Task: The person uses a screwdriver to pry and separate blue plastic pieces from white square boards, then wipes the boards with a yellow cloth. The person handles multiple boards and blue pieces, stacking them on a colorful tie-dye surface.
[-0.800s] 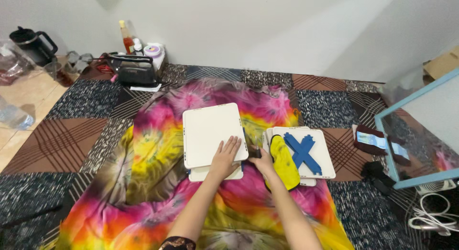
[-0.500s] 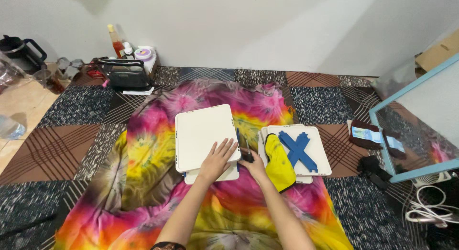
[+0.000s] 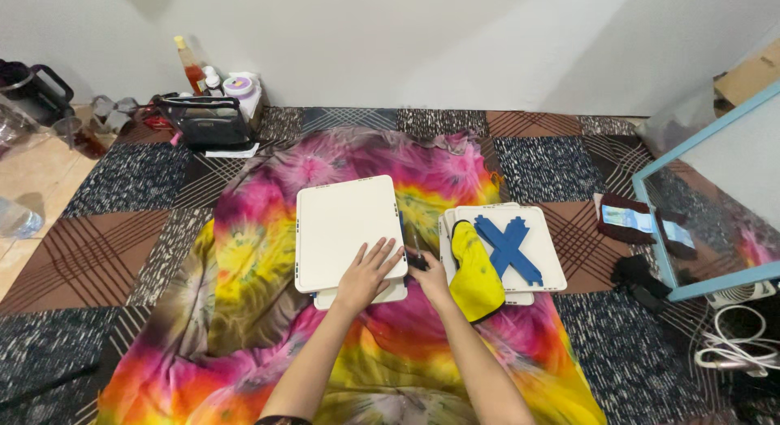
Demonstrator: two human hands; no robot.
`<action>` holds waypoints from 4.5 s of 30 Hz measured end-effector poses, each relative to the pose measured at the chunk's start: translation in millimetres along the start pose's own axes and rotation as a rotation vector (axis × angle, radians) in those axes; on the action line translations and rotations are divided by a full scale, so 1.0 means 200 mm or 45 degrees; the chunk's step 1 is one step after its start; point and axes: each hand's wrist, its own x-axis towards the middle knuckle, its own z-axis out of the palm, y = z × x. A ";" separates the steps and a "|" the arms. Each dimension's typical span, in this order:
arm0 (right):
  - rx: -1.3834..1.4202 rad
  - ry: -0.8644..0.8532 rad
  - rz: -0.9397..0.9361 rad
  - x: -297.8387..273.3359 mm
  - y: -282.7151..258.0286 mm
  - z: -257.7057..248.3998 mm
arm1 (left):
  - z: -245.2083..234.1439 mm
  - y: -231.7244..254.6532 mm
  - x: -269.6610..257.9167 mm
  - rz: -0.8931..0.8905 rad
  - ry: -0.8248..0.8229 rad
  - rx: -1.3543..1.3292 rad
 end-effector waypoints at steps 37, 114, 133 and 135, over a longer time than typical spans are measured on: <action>-0.163 0.012 0.038 -0.02 -0.06 0.02 | 0.02 -0.01 -0.05 0.155 0.190 -0.242; -0.614 -0.423 -0.309 -0.05 -0.85 0.38 | -0.38 -0.08 -0.25 -1.176 -0.704 -1.771; -0.390 -0.493 -0.189 -0.07 -0.77 0.35 | -0.25 -0.28 -0.04 -0.186 0.191 -1.232; -0.496 -0.424 -0.283 -0.08 -0.78 0.37 | -0.24 -0.29 -0.04 -0.185 0.189 -1.249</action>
